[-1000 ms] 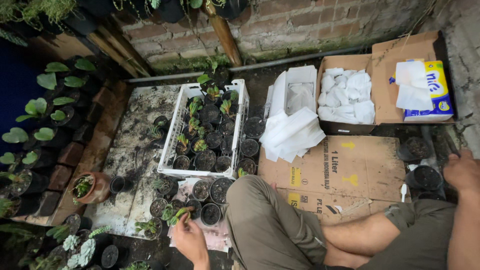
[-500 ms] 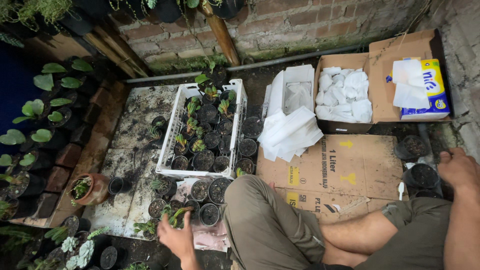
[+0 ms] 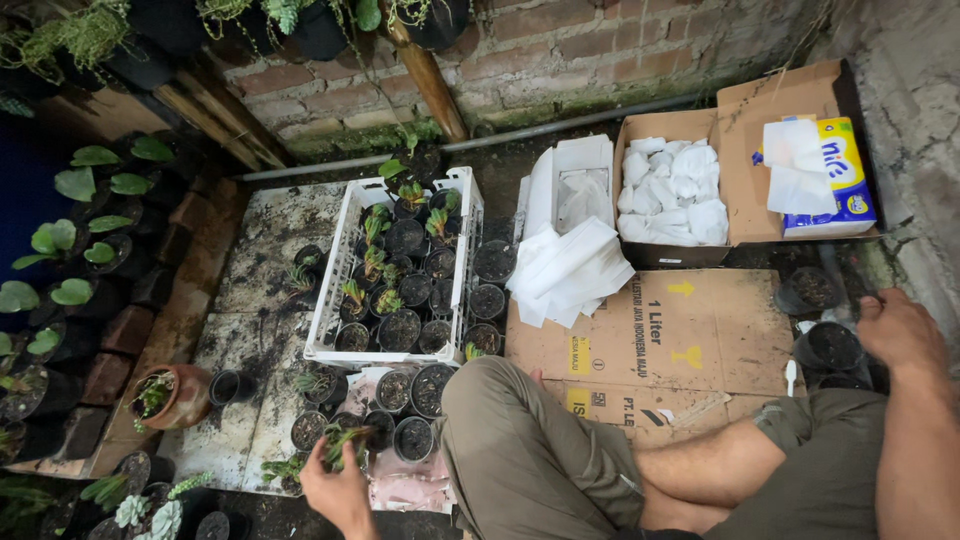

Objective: The person wraps individual succulents in paper, secures the paper with tape, and places the wrapped plants into a cardboard box.

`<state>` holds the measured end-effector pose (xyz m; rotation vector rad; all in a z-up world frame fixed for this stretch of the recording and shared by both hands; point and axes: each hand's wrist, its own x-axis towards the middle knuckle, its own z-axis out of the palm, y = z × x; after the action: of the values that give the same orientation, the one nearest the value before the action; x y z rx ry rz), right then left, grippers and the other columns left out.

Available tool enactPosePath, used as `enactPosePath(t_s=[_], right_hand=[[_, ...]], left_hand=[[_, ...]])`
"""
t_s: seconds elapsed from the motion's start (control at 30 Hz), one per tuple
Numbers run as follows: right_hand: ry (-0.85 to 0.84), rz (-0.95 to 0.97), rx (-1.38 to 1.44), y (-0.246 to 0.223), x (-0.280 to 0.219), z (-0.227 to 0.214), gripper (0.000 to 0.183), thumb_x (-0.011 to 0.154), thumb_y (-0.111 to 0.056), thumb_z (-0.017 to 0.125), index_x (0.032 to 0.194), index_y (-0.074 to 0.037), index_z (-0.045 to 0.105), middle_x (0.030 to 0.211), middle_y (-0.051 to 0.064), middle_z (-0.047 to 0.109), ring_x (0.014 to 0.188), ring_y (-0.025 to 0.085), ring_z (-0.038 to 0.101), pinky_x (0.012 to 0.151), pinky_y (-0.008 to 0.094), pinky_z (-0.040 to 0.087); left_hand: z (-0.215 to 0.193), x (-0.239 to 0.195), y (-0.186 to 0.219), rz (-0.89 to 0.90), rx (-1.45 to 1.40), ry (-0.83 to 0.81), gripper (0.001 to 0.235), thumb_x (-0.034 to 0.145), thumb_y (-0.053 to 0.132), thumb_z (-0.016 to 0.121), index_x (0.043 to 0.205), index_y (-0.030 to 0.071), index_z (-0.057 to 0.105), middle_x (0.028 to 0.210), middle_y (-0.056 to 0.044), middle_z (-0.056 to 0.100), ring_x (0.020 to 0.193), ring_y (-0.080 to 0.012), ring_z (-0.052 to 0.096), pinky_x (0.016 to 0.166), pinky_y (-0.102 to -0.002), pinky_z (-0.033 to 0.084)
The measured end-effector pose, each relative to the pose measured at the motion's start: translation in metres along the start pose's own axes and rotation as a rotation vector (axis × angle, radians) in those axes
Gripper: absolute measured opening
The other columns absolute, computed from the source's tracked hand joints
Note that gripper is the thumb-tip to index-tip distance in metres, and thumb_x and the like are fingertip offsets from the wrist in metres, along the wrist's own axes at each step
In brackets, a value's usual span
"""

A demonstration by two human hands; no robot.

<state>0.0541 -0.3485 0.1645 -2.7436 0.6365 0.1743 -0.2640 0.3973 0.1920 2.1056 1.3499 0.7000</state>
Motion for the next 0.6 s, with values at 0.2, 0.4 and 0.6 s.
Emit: enactPosePath(t_s=[0.2, 0.4, 0.6], right_hand=[[0.022, 0.008, -0.013, 0.007, 0.011, 0.008, 0.052, 0.109, -0.038, 0.044, 0.146, -0.005, 0.058, 0.133, 0.036, 0.064, 0.115, 0.06, 0.061, 0.089, 0.066, 0.05], [0.028, -0.018, 0.046, 0.004, -0.001, -0.001, 0.049, 0.107, -0.035, 0.045, 0.144, -0.006, 0.06, 0.13, 0.041, 0.064, 0.116, 0.061, 0.06, 0.091, 0.065, 0.048], [0.058, -0.021, 0.066, -0.007, -0.014, -0.011, 0.047, 0.109, -0.033, 0.043, 0.142, -0.004, 0.059, 0.131, 0.038, 0.061, 0.116, 0.06, 0.059, 0.088, 0.067, 0.048]], left_hand=[[-0.026, 0.004, 0.017, 0.062, -0.135, 0.042, 0.032, 0.093, 0.008, 0.078, 0.124, 0.006, 0.07, 0.123, -0.021, 0.06, 0.111, -0.0338, 0.062, 0.083, -0.038, 0.062], [-0.064, -0.01, 0.066, 0.022, -0.327, 0.094, 0.03, 0.095, 0.006, 0.076, 0.123, 0.001, 0.067, 0.128, -0.021, 0.065, 0.113, -0.0339, 0.065, 0.087, -0.042, 0.06], [-0.098, -0.03, 0.143, -0.073, -0.71, -0.112, 0.033, 0.096, -0.003, 0.066, 0.129, -0.001, 0.06, 0.132, -0.023, 0.063, 0.117, -0.0326, 0.065, 0.098, -0.043, 0.06]])
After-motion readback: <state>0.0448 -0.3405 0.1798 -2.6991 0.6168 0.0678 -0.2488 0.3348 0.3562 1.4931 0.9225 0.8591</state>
